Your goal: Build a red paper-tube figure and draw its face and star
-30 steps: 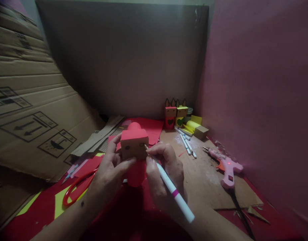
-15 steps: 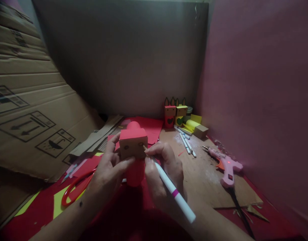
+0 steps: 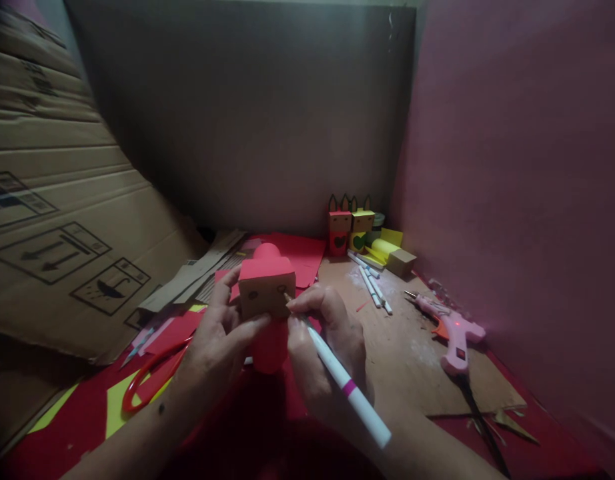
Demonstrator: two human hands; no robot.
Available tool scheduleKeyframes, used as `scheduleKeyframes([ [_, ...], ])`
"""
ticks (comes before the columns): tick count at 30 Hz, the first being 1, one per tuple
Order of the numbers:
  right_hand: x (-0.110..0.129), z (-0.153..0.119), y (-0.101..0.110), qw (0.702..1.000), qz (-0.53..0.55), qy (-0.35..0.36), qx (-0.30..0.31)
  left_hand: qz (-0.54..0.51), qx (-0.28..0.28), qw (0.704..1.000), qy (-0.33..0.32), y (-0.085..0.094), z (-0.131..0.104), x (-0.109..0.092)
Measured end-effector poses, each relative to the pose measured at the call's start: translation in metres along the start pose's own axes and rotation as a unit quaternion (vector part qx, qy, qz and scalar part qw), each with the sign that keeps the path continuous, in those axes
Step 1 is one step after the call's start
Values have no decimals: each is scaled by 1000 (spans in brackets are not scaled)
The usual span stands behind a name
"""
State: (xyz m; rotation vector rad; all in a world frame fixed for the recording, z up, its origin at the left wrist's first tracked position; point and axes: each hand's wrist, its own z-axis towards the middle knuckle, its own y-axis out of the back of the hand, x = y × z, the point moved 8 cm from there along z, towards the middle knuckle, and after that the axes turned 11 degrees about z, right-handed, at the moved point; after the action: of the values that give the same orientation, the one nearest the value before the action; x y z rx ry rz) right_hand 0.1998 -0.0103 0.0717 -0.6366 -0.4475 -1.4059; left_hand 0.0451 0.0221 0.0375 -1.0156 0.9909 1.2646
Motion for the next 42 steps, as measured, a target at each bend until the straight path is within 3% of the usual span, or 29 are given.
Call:
scheduleKeyframes([
  [14,5,-2,-1,999,-13,32,-2,7,-1,1000,17,0,-2,1],
  [42,-2,0,-1,1000,8,-8,4,-1,-7,1000,15,1,-1,2],
])
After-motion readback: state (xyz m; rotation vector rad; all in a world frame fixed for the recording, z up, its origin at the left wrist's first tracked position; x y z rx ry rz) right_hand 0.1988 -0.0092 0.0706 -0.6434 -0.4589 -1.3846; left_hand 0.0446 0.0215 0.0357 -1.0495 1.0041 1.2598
